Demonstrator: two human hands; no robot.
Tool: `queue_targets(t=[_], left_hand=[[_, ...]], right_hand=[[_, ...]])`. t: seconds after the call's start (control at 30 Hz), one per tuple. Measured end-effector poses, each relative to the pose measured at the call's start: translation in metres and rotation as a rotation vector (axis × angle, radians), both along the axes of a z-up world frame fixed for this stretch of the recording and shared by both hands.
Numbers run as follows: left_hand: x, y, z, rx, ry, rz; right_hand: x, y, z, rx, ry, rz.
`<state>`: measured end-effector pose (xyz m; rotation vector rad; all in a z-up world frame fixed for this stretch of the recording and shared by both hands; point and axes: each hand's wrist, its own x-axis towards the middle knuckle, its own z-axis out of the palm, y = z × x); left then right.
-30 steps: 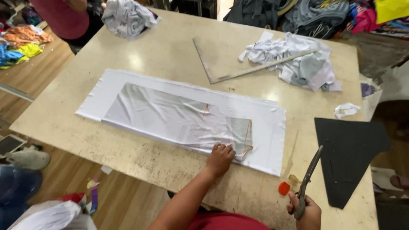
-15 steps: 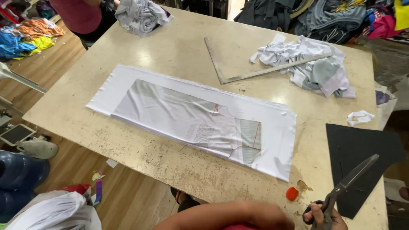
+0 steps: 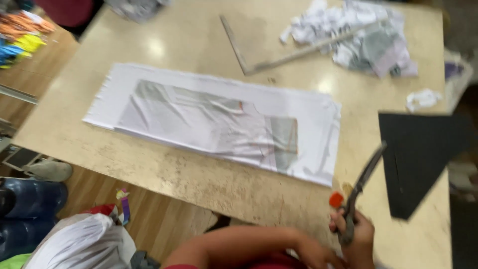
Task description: Cutting out garment patterns from a sheet of white fabric using large scissors on a cutting table.
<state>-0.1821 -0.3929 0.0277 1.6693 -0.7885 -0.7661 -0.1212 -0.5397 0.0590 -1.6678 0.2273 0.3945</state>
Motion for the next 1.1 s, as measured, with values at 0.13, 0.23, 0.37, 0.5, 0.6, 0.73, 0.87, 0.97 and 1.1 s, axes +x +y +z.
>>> queue_targets(t=[0.13, 0.23, 0.37, 0.5, 0.6, 0.73, 0.87, 0.97, 1.1], left_hand=[[-0.014, 0.046, 0.059, -0.002, -0.041, 0.068], [-0.028, 0.119, 0.101, 0.244, -0.037, 0.457], [-0.022, 0.205, 0.021, 0.511, -0.296, 1.024], [0.025, 0.226, -0.002, 0.792, -0.464, 1.009], [0.056, 0.229, -0.019, 0.898, -0.580, 1.002], [0.083, 0.226, -0.037, 0.956, -0.714, 0.942], [0.102, 0.220, -0.037, 0.896, -0.759, 0.948], [0.094, 0.221, -0.028, 0.844, -0.675, 0.893], [0.098, 0.224, -0.037, 0.834, -0.659, 0.890]], right_hand=[[-0.001, -0.018, 0.006, 0.036, 0.026, 0.170], [-0.013, -0.016, -0.001, 0.023, 0.081, 0.195], [-0.036, 0.002, -0.036, -0.105, -0.089, 0.228], [-0.046, 0.054, -0.045, -0.112, -0.143, 0.067], [-0.038, 0.078, -0.072, 0.012, -0.179, -0.140], [-0.037, 0.071, -0.089, 0.034, -0.189, -0.228], [-0.030, 0.064, -0.104, 0.019, -0.243, -0.239], [-0.041, 0.070, -0.092, -0.034, -0.297, -0.246], [-0.040, 0.074, -0.087, -0.097, -0.329, -0.238]])
